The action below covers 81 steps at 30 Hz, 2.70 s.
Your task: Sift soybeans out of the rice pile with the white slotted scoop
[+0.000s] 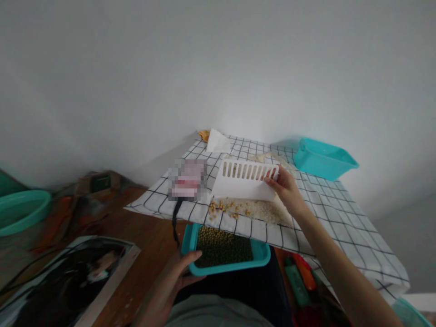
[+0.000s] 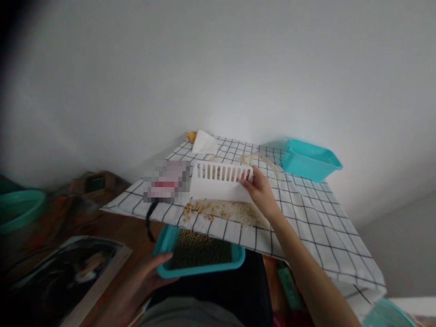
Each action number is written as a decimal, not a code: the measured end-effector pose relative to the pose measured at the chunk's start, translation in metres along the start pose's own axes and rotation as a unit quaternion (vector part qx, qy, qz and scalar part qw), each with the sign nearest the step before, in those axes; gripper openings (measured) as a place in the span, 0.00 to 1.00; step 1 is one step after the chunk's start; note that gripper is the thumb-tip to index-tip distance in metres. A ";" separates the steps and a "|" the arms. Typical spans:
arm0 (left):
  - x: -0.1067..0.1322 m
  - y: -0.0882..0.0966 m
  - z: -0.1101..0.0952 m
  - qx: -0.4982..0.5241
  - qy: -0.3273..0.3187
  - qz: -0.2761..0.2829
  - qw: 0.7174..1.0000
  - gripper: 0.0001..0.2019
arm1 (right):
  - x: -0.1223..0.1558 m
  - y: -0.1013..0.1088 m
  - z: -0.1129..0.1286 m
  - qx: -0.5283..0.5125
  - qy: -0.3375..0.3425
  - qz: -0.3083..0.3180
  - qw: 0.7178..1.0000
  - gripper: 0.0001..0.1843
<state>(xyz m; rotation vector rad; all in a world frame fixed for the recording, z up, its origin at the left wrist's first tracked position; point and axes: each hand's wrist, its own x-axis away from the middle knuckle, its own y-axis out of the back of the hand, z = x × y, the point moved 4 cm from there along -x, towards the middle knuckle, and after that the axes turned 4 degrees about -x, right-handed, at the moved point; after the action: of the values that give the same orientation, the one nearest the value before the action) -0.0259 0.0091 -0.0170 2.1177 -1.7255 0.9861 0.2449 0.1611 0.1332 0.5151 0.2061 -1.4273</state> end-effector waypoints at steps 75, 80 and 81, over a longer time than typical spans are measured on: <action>0.020 -0.008 -0.009 -0.006 -0.034 0.012 0.999 0.06 | 0.066 0.015 0.010 -0.067 -0.063 -0.110 0.990 0.11; 0.019 -0.009 -0.010 -0.011 -0.028 0.006 1.000 0.05 | 0.066 0.013 0.010 -0.064 -0.068 -0.100 0.991 0.12; 0.017 -0.009 -0.009 -0.015 -0.020 0.009 1.000 0.05 | 0.066 0.013 0.009 -0.063 -0.068 -0.097 0.991 0.12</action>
<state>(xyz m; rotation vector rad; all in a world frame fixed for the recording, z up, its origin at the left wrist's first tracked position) -0.0191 0.0036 0.0032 2.1205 -1.7700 0.9242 0.2654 0.0987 0.1153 0.2983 0.2394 -1.6216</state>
